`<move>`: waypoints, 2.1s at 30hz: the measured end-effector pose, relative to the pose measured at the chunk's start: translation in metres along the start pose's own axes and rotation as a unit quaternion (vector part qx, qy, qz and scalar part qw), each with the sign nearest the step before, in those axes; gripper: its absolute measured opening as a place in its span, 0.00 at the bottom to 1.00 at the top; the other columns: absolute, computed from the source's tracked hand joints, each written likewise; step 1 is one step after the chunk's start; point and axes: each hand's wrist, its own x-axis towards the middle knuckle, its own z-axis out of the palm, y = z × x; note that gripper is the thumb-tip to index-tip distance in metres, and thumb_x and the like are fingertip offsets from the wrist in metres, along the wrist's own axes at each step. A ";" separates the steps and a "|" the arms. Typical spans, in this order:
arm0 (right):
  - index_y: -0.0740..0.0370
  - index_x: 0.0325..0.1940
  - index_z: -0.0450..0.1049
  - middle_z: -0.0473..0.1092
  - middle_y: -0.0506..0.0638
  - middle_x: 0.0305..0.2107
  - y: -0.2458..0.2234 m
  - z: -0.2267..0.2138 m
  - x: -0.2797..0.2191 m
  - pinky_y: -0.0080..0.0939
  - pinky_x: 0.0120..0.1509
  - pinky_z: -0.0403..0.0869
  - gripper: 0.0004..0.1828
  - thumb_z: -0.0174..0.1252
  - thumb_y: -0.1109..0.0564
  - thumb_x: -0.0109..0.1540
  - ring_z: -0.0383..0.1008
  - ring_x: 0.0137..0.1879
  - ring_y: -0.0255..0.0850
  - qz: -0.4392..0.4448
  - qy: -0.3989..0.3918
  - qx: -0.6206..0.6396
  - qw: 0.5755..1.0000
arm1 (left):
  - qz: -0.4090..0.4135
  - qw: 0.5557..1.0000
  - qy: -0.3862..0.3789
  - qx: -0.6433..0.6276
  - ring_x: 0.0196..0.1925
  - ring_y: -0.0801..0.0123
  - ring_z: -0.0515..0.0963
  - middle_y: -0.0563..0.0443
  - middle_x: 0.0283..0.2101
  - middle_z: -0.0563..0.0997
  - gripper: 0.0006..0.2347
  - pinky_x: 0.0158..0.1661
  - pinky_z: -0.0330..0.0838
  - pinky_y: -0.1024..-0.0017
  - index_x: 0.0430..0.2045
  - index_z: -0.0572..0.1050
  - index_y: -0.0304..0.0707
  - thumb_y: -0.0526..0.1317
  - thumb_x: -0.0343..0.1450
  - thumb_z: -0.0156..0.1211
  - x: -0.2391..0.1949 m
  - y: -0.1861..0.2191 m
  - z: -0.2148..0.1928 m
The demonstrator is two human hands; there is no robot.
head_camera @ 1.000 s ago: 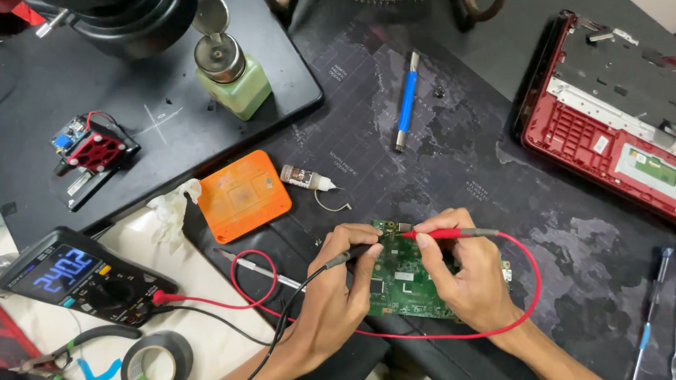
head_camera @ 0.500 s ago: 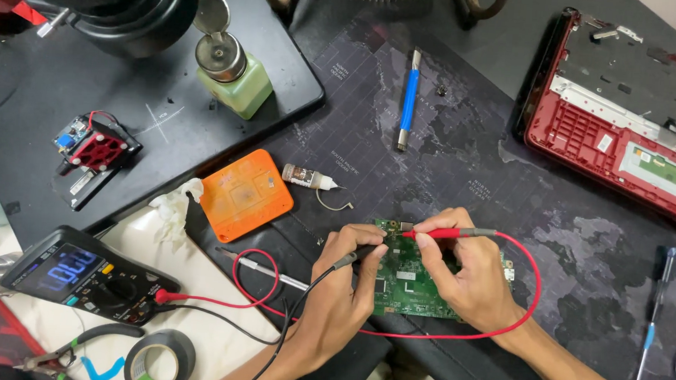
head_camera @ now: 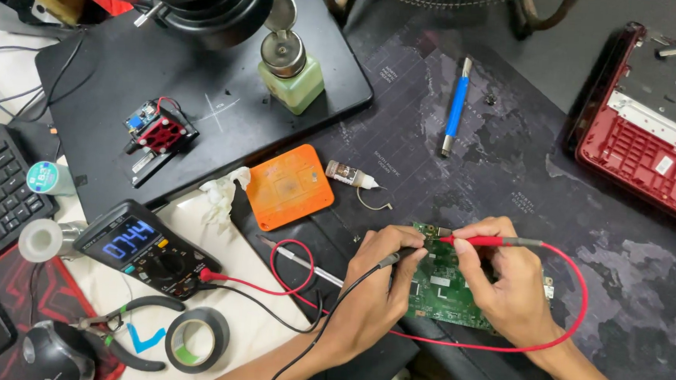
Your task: The person uses a multimeter to probe multiple points on a green circuit board, checking continuity or voltage. They then apply a small amount of liquid from a syringe onto specific areas of the board. The person also briefly handles a laptop fan and adjusts a desk fan.
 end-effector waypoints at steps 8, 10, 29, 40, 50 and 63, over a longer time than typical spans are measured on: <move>0.67 0.45 0.75 0.71 0.49 0.32 -0.007 0.000 0.002 0.33 0.33 0.68 0.06 0.59 0.62 0.65 0.70 0.30 0.31 -0.038 0.008 -0.002 0.999 | 0.003 1.000 -0.011 0.001 0.43 0.53 0.80 0.42 0.44 0.82 0.05 0.46 0.73 0.66 0.40 0.73 0.30 0.29 0.74 0.60 0.001 0.001 -0.002; 0.67 0.45 0.74 0.71 0.49 0.32 -0.006 0.000 0.002 0.33 0.34 0.69 0.06 0.59 0.62 0.65 0.70 0.31 0.31 -0.043 0.010 0.000 0.999 | 0.007 1.000 -0.015 0.000 0.43 0.53 0.79 0.43 0.44 0.82 0.05 0.46 0.73 0.66 0.40 0.73 0.30 0.29 0.74 0.60 0.001 0.000 -0.001; 0.66 0.44 0.75 0.72 0.50 0.32 0.001 -0.001 -0.001 0.34 0.30 0.68 0.06 0.59 0.61 0.65 0.70 0.27 0.31 -0.040 0.014 -0.019 0.999 | -0.032 0.999 -0.010 -0.021 0.44 0.59 0.80 0.42 0.45 0.81 0.03 0.45 0.74 0.69 0.40 0.72 0.29 0.28 0.75 0.57 0.000 -0.006 0.004; 0.68 0.45 0.75 0.73 0.49 0.33 -0.007 -0.003 0.007 0.32 0.33 0.71 0.06 0.58 0.63 0.65 0.72 0.32 0.29 -0.003 -0.003 0.018 1.000 | -0.017 1.000 -0.012 0.003 0.44 0.54 0.79 0.42 0.45 0.82 0.04 0.46 0.72 0.66 0.40 0.73 0.30 0.29 0.75 0.59 0.001 0.001 -0.001; 0.69 0.47 0.72 0.75 0.49 0.30 -0.024 -0.003 0.018 0.33 0.39 0.77 0.09 0.58 0.63 0.65 0.76 0.36 0.30 -0.009 -0.031 0.008 0.999 | 0.034 0.999 -0.024 0.021 0.47 0.50 0.80 0.41 0.45 0.80 0.05 0.49 0.70 0.63 0.41 0.72 0.31 0.28 0.74 0.59 -0.001 0.004 -0.006; 0.70 0.45 0.73 0.74 0.50 0.29 -0.021 0.000 0.019 0.35 0.35 0.75 0.08 0.58 0.62 0.65 0.76 0.33 0.31 -0.017 -0.024 -0.020 0.999 | 0.044 0.999 -0.028 0.015 0.45 0.50 0.79 0.42 0.44 0.78 0.05 0.48 0.69 0.63 0.42 0.71 0.31 0.29 0.75 0.58 -0.003 0.000 -0.006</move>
